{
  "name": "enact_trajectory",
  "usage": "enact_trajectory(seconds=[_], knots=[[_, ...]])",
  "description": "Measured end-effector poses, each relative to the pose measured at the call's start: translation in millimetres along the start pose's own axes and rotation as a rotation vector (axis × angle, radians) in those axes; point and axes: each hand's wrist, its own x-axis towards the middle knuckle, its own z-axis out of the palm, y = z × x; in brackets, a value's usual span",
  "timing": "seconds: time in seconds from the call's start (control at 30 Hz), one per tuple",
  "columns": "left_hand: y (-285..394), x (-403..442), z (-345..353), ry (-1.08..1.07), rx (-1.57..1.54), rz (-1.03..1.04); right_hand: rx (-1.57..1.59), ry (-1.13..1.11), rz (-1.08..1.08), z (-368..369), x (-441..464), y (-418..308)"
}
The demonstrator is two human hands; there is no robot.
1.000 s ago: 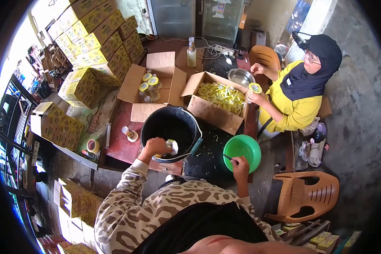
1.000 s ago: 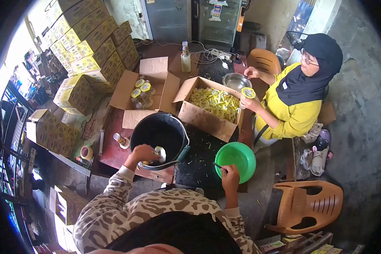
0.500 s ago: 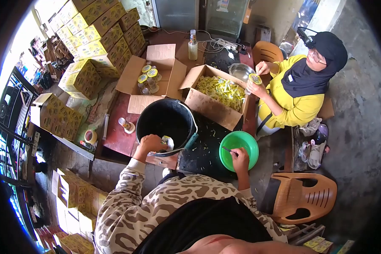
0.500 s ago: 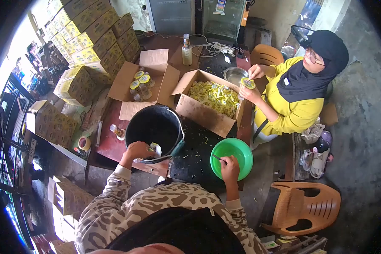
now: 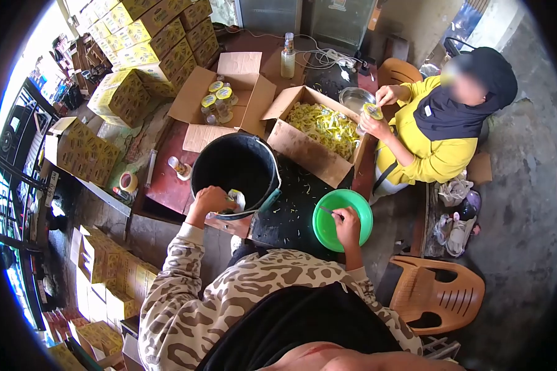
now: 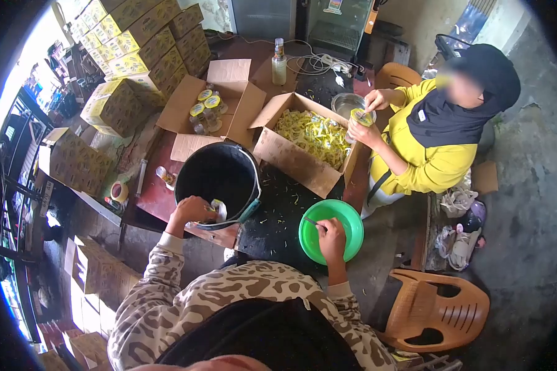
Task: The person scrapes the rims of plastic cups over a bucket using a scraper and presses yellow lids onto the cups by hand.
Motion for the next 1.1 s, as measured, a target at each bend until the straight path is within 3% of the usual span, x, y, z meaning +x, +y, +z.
enact_trajectory(seconds=[0.07,0.13,0.2,0.4,0.47,0.5,0.53,0.6,0.63,0.67,0.73,0.87,0.93,1.0,1.1], knots=[[-8,6,2,0.144,-0.22,-0.073,0.005,0.001,-0.016,2,3,4],[6,-9,-13,0.426,-0.285,-0.085,0.009,-0.009,-0.008,-1,3,6],[4,-7,-1,0.087,-0.089,-0.066,0.012,-0.021,-0.006,-2,4,8],[14,-19,-15,0.338,-0.294,-0.142,0.019,-0.038,0.003,-1,8,9],[12,-18,-9,0.02,-0.059,-0.081,0.021,-0.041,0.009,-3,8,11],[15,-25,-9,0.177,-0.071,-0.065,0.014,-0.04,-0.015,-3,8,11],[17,-24,-15,0.184,-0.065,-0.065,0.011,-0.034,-0.037,-1,10,12],[20,-26,-23,0.398,-0.365,-0.089,0.022,-0.023,-0.023,-2,11,10],[18,-24,-17,0.449,-0.331,-0.066,0.025,-0.02,-0.015,-4,10,9],[20,-25,-15,0.259,-0.201,-0.1,0.027,-0.029,-0.017,-4,9,9],[15,-21,-3,0.133,-0.11,-0.124,0.056,-0.034,-0.005,-5,10,8],[19,-33,-22,0.499,-0.361,0.072,0.066,-0.026,0.003,-7,7,5],[24,-37,-29,0.485,-0.421,0.128,0.155,-0.015,0.005,-9,9,1],[27,-38,-26,0.457,-0.762,0.238,0.223,-0.011,0.016,-12,12,-10],[41,-40,-21,0.642,-0.768,0.394,0.357,0.009,-0.002,-13,21,-35]])
